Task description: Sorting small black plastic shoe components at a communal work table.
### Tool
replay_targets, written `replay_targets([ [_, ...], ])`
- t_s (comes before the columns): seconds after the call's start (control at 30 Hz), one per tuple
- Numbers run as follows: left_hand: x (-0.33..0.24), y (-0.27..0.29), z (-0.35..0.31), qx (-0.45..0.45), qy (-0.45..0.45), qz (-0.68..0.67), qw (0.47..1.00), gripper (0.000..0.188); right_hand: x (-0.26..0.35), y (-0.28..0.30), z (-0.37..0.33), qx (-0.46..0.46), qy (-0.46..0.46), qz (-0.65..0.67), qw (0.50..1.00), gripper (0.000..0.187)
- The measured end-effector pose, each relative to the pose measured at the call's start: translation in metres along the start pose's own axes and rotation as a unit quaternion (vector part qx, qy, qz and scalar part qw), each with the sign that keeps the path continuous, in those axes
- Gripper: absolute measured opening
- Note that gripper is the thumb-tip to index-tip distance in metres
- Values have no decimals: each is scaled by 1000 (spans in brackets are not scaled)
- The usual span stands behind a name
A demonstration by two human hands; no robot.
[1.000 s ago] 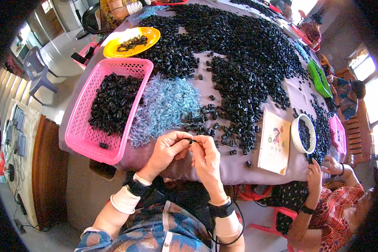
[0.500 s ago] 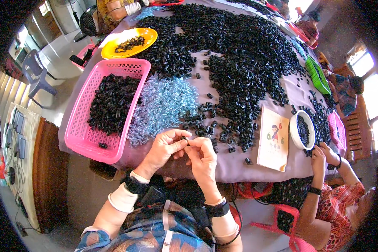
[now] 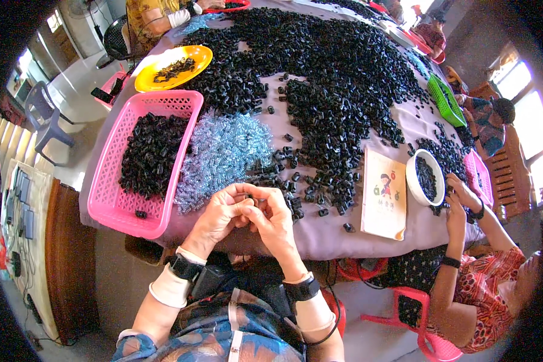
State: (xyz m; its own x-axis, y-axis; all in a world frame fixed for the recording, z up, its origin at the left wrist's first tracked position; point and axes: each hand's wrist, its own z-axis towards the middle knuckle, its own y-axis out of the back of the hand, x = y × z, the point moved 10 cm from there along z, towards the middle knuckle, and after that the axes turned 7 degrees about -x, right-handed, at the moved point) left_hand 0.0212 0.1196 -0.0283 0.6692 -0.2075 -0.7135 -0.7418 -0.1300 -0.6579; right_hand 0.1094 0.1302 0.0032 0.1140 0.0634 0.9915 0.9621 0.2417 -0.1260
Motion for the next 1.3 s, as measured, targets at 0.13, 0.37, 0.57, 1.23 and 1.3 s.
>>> replay_targets([
  [0.13, 2, -1, -3, -1, 14, -6, 1000, 26, 1, 0, 1, 21, 21, -25, 999, 24],
  [0.37, 8, 6, -6, -15, 29, -33, 999, 22, -1, 0, -1, 23, 18, -10, 1000, 24],
  [0.57, 5, 4, -5, -25, 2, 16, 1000, 16, 4, 4, 0, 7, 43, -22, 999, 23],
  [1.23, 12, 12, -3, -43, 8, 5, 999, 16, -8, 3, 0, 11, 28, 1, 1000, 25],
  [1.3, 13, 14, -2, -37, 7, 11, 999, 16, -9, 2, -1, 13, 33, -6, 999, 24],
])
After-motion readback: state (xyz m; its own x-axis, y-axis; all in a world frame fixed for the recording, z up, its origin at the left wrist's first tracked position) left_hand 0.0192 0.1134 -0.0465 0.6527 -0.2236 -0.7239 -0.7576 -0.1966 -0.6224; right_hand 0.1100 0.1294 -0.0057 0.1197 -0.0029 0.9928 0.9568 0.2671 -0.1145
